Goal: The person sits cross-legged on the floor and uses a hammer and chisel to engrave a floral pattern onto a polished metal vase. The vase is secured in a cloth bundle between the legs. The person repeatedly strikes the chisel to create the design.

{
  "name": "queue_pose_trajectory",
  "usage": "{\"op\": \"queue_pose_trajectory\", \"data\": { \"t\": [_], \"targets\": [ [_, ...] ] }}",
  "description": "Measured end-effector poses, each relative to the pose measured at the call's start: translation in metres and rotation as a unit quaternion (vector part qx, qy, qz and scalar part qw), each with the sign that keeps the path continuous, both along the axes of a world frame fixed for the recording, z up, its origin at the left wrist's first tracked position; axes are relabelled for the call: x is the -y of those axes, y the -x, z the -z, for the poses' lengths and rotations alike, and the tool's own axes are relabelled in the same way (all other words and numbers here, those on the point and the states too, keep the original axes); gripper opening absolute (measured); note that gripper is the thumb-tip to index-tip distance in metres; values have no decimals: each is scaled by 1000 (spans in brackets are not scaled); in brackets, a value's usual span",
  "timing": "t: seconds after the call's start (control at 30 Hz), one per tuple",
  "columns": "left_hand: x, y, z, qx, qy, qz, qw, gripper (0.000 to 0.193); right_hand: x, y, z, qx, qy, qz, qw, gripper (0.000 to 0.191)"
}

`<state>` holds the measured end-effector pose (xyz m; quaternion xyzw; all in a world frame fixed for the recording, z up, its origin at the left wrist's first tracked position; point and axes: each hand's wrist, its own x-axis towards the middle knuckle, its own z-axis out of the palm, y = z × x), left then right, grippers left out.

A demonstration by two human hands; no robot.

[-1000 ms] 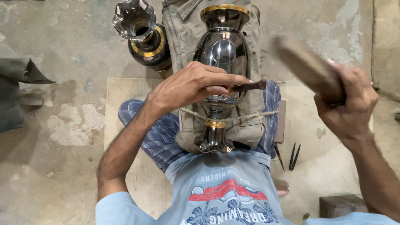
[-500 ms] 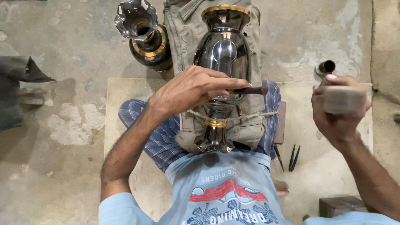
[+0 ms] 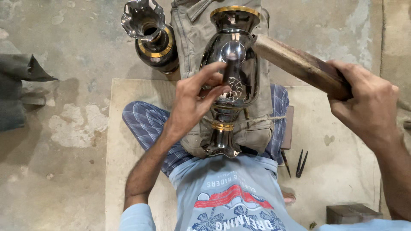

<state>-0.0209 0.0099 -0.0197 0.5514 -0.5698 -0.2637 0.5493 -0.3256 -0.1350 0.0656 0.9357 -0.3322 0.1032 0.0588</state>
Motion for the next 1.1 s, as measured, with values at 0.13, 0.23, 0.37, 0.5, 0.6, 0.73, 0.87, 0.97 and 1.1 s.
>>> {"op": "queue_pose_trajectory", "data": {
  "t": [0.13, 0.23, 0.37, 0.5, 0.6, 0.73, 0.87, 0.97, 1.1],
  "targets": [
    [-8, 13, 13, -84, -10, -99, 991, 51, 5, -17, -24, -95, 4, -43, 995, 71],
    [-10, 19, 18, -116, 21, -104, 988, 51, 14, -30, -39, -142, 54, -87, 985, 73],
    [-12, 21, 21, -125, 19, -110, 986, 52, 36, -49, -54, -81, 30, -151, 985, 65],
    [-12, 22, 23, -117, 23, -112, 986, 50, 50, -67, -68, -42, -82, -143, 985, 58],
    [-11, 23, 25, -96, 15, -124, 988, 52, 46, -82, -76, -87, -98, -141, 981, 53],
    [-10, 23, 25, -96, 22, -118, 988, 50, 29, -101, -89, -53, -149, -124, 980, 50],
    [-9, 24, 24, -108, 12, -106, 988, 47, 10, -111, -102, -78, -32, -167, 982, 65],
    [-7, 25, 24, -105, 23, -98, 989, 46, 1, -105, -106, -23, -118, -119, 986, 55],
    [-5, 24, 25, -90, 58, -83, 991, 49, 5, -92, -104, 17, -102, -161, 982, 63]
  ]
}}
